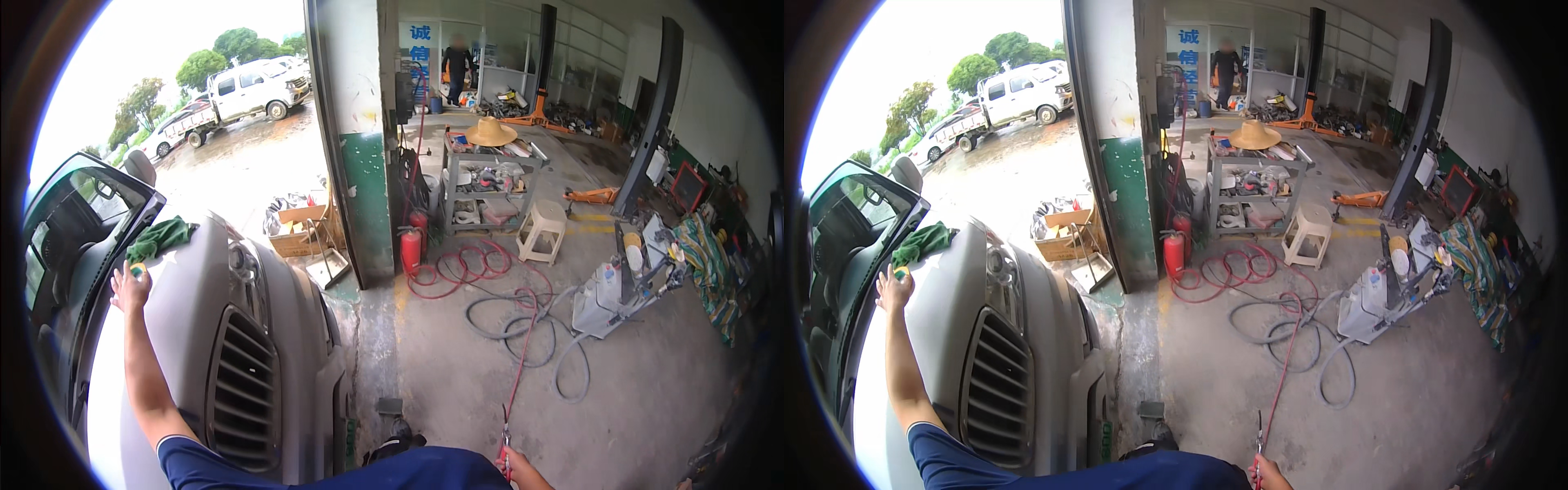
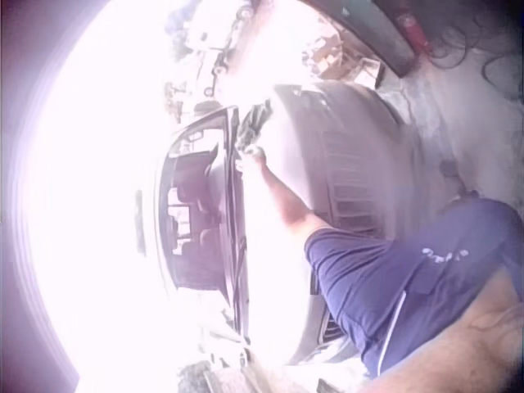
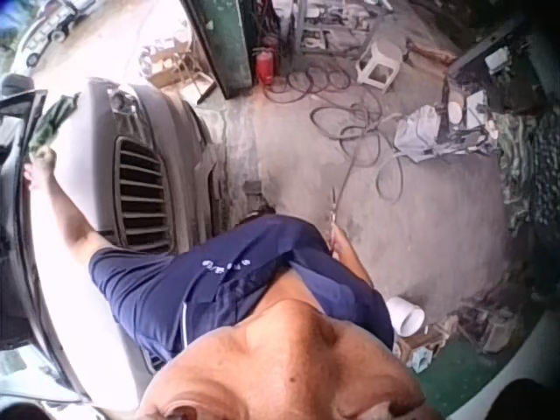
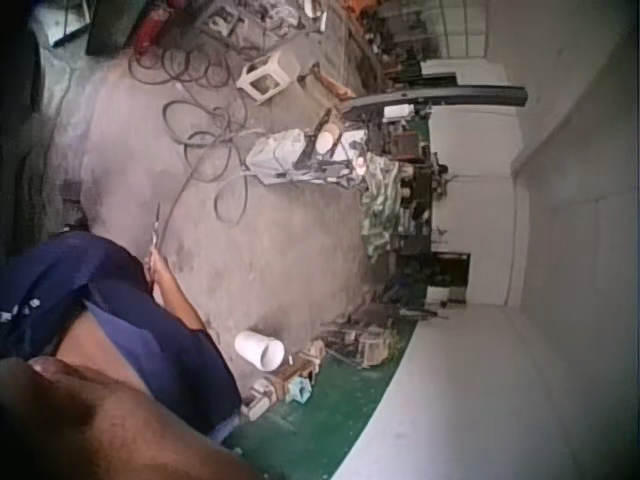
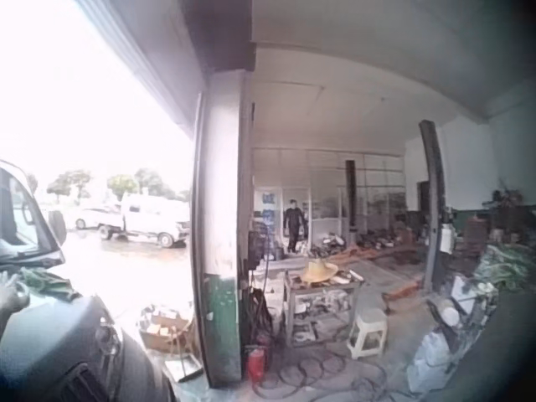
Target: The person wipes the front bumper and headlight area of a silver car with a green cloth, then uses a spray gun to apply a substance to the same area, and wipes it again with the cloth.
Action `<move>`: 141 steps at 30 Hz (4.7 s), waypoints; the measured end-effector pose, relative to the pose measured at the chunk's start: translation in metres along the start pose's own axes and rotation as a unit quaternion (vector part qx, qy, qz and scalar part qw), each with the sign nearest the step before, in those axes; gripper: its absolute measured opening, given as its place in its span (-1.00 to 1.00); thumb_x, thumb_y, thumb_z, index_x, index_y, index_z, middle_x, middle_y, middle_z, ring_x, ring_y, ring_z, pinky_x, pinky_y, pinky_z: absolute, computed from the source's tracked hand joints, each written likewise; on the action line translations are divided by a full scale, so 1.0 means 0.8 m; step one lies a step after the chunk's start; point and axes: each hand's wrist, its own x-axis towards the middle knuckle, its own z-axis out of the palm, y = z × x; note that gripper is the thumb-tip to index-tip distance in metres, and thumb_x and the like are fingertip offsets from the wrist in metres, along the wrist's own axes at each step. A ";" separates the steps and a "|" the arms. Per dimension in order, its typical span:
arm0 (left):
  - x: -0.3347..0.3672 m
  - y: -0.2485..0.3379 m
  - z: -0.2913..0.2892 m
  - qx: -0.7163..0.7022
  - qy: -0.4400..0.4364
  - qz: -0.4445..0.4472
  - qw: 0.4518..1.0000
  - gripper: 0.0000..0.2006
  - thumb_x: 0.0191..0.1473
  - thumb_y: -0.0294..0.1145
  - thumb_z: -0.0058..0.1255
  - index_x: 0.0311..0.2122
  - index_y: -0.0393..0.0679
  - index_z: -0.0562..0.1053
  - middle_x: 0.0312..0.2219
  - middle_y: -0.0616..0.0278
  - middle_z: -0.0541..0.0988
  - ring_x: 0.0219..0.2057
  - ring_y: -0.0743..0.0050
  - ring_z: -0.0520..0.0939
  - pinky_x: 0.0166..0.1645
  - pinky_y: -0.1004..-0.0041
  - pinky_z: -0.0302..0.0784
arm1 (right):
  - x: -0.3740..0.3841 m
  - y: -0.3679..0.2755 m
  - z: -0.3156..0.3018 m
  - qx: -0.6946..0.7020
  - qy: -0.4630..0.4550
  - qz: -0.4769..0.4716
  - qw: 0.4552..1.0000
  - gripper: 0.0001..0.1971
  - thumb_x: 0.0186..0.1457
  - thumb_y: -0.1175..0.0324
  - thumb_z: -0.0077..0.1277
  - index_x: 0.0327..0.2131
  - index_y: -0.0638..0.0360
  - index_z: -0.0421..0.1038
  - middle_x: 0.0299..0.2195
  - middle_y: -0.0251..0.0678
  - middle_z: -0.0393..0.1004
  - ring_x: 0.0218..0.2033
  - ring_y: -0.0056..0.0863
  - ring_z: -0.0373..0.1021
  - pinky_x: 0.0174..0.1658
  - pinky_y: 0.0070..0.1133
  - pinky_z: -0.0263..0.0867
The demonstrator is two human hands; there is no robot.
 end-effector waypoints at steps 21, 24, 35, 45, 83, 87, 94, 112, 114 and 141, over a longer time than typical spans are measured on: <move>0.091 0.018 0.026 0.004 0.009 0.000 1.000 -0.35 -0.09 0.10 0.01 0.09 -0.06 0.37 -0.05 -0.01 0.45 0.01 0.02 0.45 0.05 0.20 0.38 | 0.091 -0.179 0.155 -0.101 0.018 0.007 0.995 -0.63 0.13 -0.01 -0.04 -0.39 0.14 0.33 -0.51 -0.10 0.48 -0.74 -0.43 0.27 -0.67 -0.49 0.20; 0.094 -0.011 0.012 0.055 0.025 -0.028 0.998 -0.40 -0.17 -0.04 0.10 0.03 -0.06 0.40 -0.04 0.05 0.43 0.02 0.05 0.43 0.03 0.18 0.38 | 0.091 -0.187 0.179 -0.128 0.008 0.011 0.992 -0.63 0.13 -0.01 -0.04 -0.38 0.14 0.33 -0.51 -0.10 0.48 -0.74 -0.43 0.27 -0.67 -0.49 0.20; 0.151 0.079 0.075 0.005 -0.005 0.084 0.996 -0.38 -0.03 -0.20 0.00 0.21 0.12 0.23 0.26 0.16 0.15 0.32 0.18 0.02 0.31 -0.05 -0.09 | 0.071 -0.215 0.210 -0.136 0.000 0.005 0.991 -0.63 0.13 -0.02 -0.04 -0.38 0.13 0.33 -0.50 -0.10 0.48 -0.74 -0.44 0.26 -0.68 -0.50 0.18; 0.099 0.130 0.046 -0.486 -0.066 0.113 0.864 -0.57 0.09 -0.07 -0.10 -0.29 -0.34 0.46 -0.38 -0.09 0.58 -0.35 0.14 0.61 -0.18 0.26 0.46 | 0.046 -0.248 0.182 -0.141 -0.035 -0.009 0.989 -0.63 0.13 -0.02 -0.04 -0.37 0.13 0.33 -0.48 -0.09 0.49 -0.75 -0.46 0.25 -0.69 -0.51 0.17; -1.336 -0.464 -0.285 -0.924 -0.045 -0.313 0.217 -0.57 0.11 -0.20 -0.35 -0.12 -0.28 0.45 -0.17 -0.02 0.55 -0.14 0.12 0.56 0.06 0.18 0.44 | -0.166 0.113 -0.039 -0.646 -0.367 0.059 0.666 -0.68 0.25 0.06 -0.18 -0.22 0.13 0.30 -0.34 -0.16 0.53 -0.73 -0.54 0.27 -0.68 -0.58 0.19; -1.492 -0.566 -0.307 -0.972 0.045 -0.230 0.033 -0.77 -0.02 -0.27 -0.22 -0.67 -0.03 0.21 -0.55 0.19 0.47 -0.37 0.29 0.51 -0.12 0.30 0.45 | -0.216 0.241 -0.078 -0.696 -0.374 0.072 0.609 -0.72 0.25 0.14 -0.16 -0.12 0.13 0.25 -0.34 -0.21 0.49 -0.74 -0.55 0.28 -0.71 -0.61 0.19; -1.568 -0.672 -0.378 -0.891 0.075 -0.335 0.297 -0.25 -0.18 -0.35 0.12 0.17 -0.38 0.18 0.05 -0.08 0.40 0.02 0.09 0.49 0.14 0.21 0.38 | -0.319 0.385 -0.088 -0.735 -0.430 0.036 0.523 -0.66 0.22 0.19 -0.11 -0.03 0.16 0.25 -0.21 -0.27 0.45 -0.74 -0.58 0.30 -0.75 -0.65 0.20; -1.417 -1.061 -0.220 -0.753 0.034 -0.457 0.473 -0.46 -0.16 -0.52 0.03 0.05 -0.30 0.33 -0.13 0.14 0.51 -0.13 0.29 0.56 0.00 0.29 0.50 | -0.336 0.719 -0.052 -0.657 -0.382 -0.002 0.650 -0.55 0.23 0.23 -0.10 0.12 0.21 0.14 -0.16 -0.25 0.44 -0.74 -0.61 0.30 -0.72 -0.68 0.21; -1.396 -1.095 -0.197 -0.741 0.009 -0.465 0.484 -0.46 -0.18 -0.54 0.01 0.03 -0.30 0.35 -0.05 0.13 0.44 -0.06 0.31 0.50 0.07 0.32 0.40 | -0.353 0.739 -0.053 -0.637 -0.374 -0.036 0.673 -0.51 0.22 0.24 -0.09 0.15 0.21 0.12 -0.12 -0.24 0.44 -0.73 -0.62 0.30 -0.71 -0.69 0.21; -1.025 -0.906 0.238 -0.154 0.240 0.433 0.855 -0.58 -0.15 -0.36 0.07 -0.07 -0.09 0.43 -0.01 0.04 0.43 0.02 -0.01 0.42 0.23 0.07 0.16 | -0.146 0.882 0.059 -0.193 -0.554 -0.385 0.712 -0.39 0.20 0.07 -0.20 0.18 0.31 0.03 0.00 0.03 0.28 -0.76 -0.54 0.26 -0.70 -0.70 0.17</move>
